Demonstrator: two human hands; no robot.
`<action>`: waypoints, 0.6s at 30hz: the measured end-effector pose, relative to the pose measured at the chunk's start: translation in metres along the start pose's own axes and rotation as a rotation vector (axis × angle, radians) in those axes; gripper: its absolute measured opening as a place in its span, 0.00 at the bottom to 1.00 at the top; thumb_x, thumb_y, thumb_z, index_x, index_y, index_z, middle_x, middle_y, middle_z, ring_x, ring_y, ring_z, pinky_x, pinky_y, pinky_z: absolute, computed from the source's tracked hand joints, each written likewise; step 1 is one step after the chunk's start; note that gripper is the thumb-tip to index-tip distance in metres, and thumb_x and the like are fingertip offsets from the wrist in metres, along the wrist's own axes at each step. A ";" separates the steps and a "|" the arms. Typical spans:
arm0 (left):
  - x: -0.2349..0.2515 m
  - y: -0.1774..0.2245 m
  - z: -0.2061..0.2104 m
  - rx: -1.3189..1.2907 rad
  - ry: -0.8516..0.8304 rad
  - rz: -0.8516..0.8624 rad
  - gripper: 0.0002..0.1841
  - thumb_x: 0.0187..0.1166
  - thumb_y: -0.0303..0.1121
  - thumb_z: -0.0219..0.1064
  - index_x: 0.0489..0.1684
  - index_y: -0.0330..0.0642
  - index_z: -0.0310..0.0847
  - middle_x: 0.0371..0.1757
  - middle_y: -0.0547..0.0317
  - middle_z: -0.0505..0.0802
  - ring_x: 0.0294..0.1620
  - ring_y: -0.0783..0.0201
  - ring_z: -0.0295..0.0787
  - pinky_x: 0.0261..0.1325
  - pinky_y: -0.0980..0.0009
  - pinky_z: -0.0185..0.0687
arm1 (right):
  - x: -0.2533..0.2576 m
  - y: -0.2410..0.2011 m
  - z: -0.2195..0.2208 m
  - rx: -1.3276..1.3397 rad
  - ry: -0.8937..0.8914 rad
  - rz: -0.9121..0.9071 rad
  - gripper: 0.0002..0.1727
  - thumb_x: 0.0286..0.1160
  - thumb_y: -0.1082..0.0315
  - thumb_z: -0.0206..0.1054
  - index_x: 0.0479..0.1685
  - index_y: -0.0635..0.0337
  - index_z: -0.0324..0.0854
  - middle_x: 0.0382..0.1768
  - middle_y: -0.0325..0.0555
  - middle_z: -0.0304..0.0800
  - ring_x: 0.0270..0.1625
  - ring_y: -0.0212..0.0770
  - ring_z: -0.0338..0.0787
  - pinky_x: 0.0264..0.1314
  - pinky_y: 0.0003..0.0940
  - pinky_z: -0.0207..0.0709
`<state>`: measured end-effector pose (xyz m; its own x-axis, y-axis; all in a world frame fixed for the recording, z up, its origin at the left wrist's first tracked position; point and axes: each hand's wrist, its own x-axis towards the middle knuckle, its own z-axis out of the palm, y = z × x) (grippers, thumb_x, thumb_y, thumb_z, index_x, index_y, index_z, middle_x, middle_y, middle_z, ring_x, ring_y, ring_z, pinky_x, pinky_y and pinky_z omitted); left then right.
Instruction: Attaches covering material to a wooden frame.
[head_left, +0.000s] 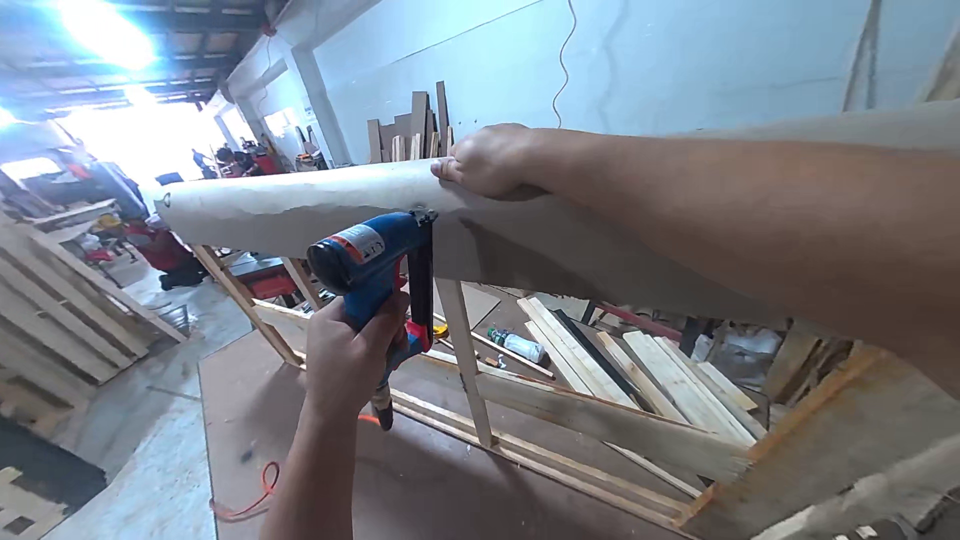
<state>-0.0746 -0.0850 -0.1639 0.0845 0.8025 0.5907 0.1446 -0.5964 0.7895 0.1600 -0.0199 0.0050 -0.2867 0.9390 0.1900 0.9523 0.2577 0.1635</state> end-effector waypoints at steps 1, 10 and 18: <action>0.000 0.006 0.005 0.023 -0.014 0.018 0.12 0.75 0.45 0.71 0.38 0.46 0.89 0.20 0.55 0.89 0.17 0.57 0.88 0.21 0.59 0.89 | 0.002 0.002 0.000 -0.009 0.008 -0.013 0.38 0.96 0.42 0.30 0.47 0.59 0.84 0.46 0.56 0.89 0.59 0.58 0.89 0.56 0.66 0.76; 0.019 0.024 0.029 0.220 -0.112 -0.099 0.11 0.76 0.46 0.70 0.36 0.49 0.89 0.21 0.58 0.90 0.17 0.60 0.88 0.21 0.59 0.89 | 0.002 0.006 -0.002 -0.047 0.005 -0.019 0.36 0.97 0.46 0.32 0.42 0.60 0.84 0.46 0.57 0.88 0.58 0.59 0.88 0.52 0.65 0.76; -0.096 -0.013 0.001 -0.011 0.044 -0.220 0.20 0.72 0.53 0.72 0.40 0.43 0.88 0.19 0.54 0.87 0.16 0.55 0.86 0.20 0.57 0.88 | 0.008 0.009 0.005 -0.013 0.021 0.003 0.38 0.96 0.45 0.30 0.53 0.60 0.85 0.56 0.61 0.89 0.67 0.64 0.86 0.61 0.73 0.74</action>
<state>-0.0833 -0.1541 -0.2312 0.0093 0.9120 0.4100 0.1440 -0.4070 0.9020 0.1669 -0.0091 0.0034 -0.2860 0.9348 0.2107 0.9518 0.2516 0.1756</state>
